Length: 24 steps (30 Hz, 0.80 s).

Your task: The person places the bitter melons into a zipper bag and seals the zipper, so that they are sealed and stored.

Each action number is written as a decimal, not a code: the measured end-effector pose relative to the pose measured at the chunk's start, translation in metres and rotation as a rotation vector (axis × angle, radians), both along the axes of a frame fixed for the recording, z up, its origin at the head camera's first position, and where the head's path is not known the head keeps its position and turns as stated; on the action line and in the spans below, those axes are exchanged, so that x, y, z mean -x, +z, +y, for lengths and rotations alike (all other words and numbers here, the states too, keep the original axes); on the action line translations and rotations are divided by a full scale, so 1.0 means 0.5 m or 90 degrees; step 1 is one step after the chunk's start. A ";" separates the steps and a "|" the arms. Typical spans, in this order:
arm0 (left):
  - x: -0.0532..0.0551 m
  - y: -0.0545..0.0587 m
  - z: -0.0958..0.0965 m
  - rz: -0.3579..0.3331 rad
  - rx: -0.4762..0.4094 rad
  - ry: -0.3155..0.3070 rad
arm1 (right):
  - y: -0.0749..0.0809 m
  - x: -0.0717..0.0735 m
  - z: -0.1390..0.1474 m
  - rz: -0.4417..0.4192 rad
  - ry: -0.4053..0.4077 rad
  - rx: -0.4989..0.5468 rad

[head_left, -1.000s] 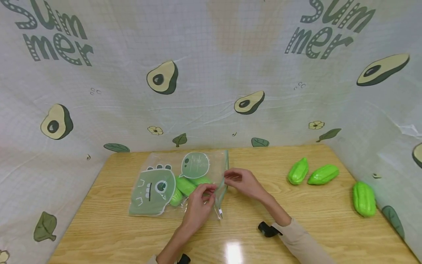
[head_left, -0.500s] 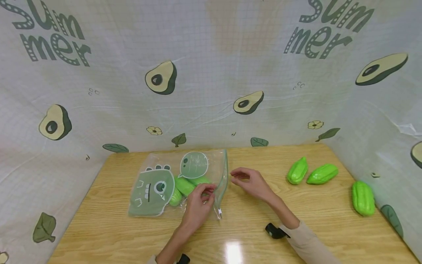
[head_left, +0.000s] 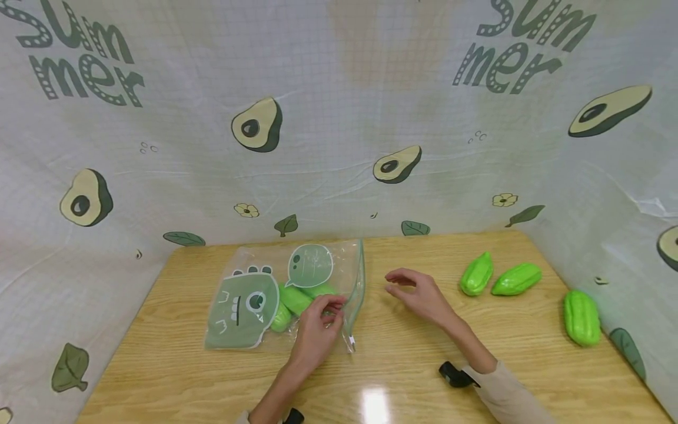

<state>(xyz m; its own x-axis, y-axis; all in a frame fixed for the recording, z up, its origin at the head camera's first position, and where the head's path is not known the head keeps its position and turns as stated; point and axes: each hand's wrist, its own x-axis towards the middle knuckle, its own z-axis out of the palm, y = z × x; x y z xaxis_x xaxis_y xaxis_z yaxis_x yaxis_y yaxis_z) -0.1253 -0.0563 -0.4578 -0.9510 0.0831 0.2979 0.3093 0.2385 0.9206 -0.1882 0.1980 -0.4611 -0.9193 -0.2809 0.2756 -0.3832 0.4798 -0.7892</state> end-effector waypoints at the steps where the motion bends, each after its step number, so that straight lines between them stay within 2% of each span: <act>1: 0.000 0.000 0.000 -0.001 -0.001 0.000 | 0.000 0.000 0.003 0.001 -0.006 -0.004; 8: 0.000 -0.001 0.000 -0.006 0.005 0.007 | 0.000 -0.006 0.030 0.026 -0.046 -0.031; 17: 0.000 0.004 0.000 -0.048 -0.002 0.012 | 0.002 -0.011 0.067 0.053 -0.086 -0.045; 24: 0.002 0.006 0.001 -0.055 -0.005 0.015 | 0.009 -0.015 0.095 0.069 -0.118 -0.058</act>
